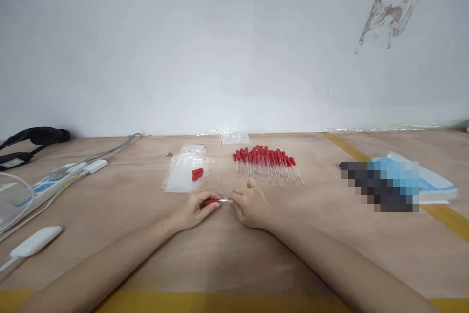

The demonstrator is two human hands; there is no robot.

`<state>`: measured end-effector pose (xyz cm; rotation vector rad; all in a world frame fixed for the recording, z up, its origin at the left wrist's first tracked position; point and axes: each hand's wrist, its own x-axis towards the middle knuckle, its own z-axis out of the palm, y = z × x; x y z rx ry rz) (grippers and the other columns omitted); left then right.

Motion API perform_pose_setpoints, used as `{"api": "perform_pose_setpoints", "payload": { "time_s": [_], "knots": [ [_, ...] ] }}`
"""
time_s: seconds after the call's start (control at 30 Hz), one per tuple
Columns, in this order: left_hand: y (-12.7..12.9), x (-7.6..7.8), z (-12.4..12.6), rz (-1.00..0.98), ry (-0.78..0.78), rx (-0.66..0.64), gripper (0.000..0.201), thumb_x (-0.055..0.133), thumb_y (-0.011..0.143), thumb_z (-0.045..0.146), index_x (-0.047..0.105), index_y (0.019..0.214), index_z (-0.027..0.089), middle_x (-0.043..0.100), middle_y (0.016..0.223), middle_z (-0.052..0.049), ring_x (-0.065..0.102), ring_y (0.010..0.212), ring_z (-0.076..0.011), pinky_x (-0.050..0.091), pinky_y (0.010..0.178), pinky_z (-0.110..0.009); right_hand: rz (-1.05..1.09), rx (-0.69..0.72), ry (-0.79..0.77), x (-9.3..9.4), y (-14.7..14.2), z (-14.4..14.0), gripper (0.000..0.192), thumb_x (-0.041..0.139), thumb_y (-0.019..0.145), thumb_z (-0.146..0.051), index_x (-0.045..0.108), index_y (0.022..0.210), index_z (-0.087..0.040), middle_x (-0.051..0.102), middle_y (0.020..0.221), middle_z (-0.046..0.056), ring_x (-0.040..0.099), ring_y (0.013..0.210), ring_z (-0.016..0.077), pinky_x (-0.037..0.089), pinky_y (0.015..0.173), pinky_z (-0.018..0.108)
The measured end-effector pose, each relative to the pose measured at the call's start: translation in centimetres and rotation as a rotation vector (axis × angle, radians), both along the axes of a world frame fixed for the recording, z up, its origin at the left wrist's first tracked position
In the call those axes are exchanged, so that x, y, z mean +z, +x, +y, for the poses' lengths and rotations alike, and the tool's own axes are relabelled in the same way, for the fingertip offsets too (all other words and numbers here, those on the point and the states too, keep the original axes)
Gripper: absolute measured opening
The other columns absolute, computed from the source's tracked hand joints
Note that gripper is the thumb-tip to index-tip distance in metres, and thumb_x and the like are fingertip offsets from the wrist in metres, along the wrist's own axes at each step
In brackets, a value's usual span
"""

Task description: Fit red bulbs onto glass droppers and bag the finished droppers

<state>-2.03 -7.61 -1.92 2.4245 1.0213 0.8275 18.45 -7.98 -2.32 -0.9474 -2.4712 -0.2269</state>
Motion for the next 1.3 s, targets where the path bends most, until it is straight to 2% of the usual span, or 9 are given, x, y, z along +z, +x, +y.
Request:
{"api": "perform_pose_setpoints", "payload": {
  "time_s": [0.23,0.4,0.57,0.67,0.8,0.87,1.03,1.17,1.3],
  "knots": [
    [-0.1,-0.3,0.1,0.025,0.027,-0.024,0.018,0.046,0.083,0.026,0.061,0.086,0.017,0.062,0.076,-0.003,0.055,0.068,-0.0134,0.043,0.062,-0.022,-0.031,-0.020,-0.045,-0.6,-0.7,0.3,0.022,0.037,0.084,-0.020,0.054,0.070,-0.016,0.061,0.067,0.003,0.045,0.056,0.0114,0.022,0.066,0.031],
    [-0.1,-0.3,0.1,0.049,0.042,-0.044,0.019,0.046,0.084,0.026,0.062,0.087,0.017,0.064,0.079,-0.004,0.056,0.071,-0.0146,0.043,0.065,-0.023,-0.026,0.001,-0.133,-0.5,-1.0,0.3,0.022,0.035,0.084,-0.018,0.055,0.074,-0.018,0.062,0.070,0.002,0.048,0.059,0.0117,0.022,0.067,0.030],
    [-0.4,0.5,0.7,0.034,0.117,-0.077,0.018,0.048,0.084,0.027,0.060,0.094,0.018,0.064,0.083,-0.004,0.057,0.076,-0.0154,0.044,0.070,-0.026,-0.022,-0.043,-0.201,0.7,-1.3,-0.2,0.027,0.032,0.087,-0.022,0.055,0.074,-0.017,0.062,0.074,0.003,0.050,0.064,0.0127,0.026,0.069,0.030],
    [-1.5,0.9,1.8,0.024,0.262,0.019,0.029,0.056,0.078,0.034,0.056,0.103,0.019,0.061,0.096,-0.006,0.054,0.091,-0.0194,0.041,0.082,-0.032,0.028,-0.063,-0.290,2.0,-0.7,0.0,0.029,0.033,0.087,-0.027,0.055,0.073,-0.017,0.061,0.073,0.003,0.050,0.064,0.0130,0.029,0.066,0.027],
    [-3.7,0.6,4.1,0.010,0.375,0.340,0.023,0.051,0.080,0.031,0.057,0.098,0.018,0.058,0.096,-0.006,0.051,0.092,-0.0208,0.040,0.084,-0.036,0.222,-0.263,-0.475,3.8,0.8,2.4,0.034,0.034,0.085,-0.035,0.057,0.067,-0.017,0.059,0.063,0.002,0.050,0.057,0.0128,0.030,0.054,0.023],
    [-4.5,0.1,5.0,0.027,0.379,0.419,0.018,0.051,0.079,0.028,0.058,0.093,0.018,0.057,0.091,-0.006,0.052,0.089,-0.0205,0.041,0.081,-0.035,0.303,-0.427,-0.475,4.5,1.4,4.2,0.036,0.036,0.082,-0.036,0.056,0.059,-0.018,0.057,0.057,0.001,0.051,0.056,0.0134,0.031,0.054,0.023],
    [-4.9,-0.8,5.6,0.056,0.304,0.440,0.019,0.053,0.076,0.024,0.058,0.093,0.018,0.053,0.088,-0.004,0.053,0.085,-0.0187,0.044,0.077,-0.031,0.259,-0.825,-0.337,4.5,0.9,8.3,0.034,0.041,0.077,-0.038,0.059,0.056,-0.019,0.061,0.063,0.003,0.056,0.069,0.0190,0.033,0.065,0.030],
    [-4.9,-1.1,5.7,0.052,0.276,0.464,0.018,0.051,0.077,0.022,0.058,0.094,0.019,0.051,0.087,-0.003,0.054,0.079,-0.0165,0.046,0.071,-0.028,0.200,-0.906,-0.320,3.0,-0.3,10.0,0.031,0.041,0.077,-0.037,0.064,0.066,-0.018,0.064,0.075,0.007,0.057,0.076,0.0226,0.029,0.076,0.038],
    [-5.0,-1.4,5.9,0.050,0.266,0.472,0.016,0.049,0.078,0.021,0.057,0.092,0.020,0.049,0.089,-0.002,0.055,0.073,-0.0141,0.046,0.068,-0.027,0.154,-0.917,-0.352,2.2,-0.9,10.4,0.034,0.042,0.076,-0.041,0.065,0.073,-0.015,0.064,0.075,0.011,0.058,0.075,0.0246,0.027,0.078,0.041]
  ]
}}
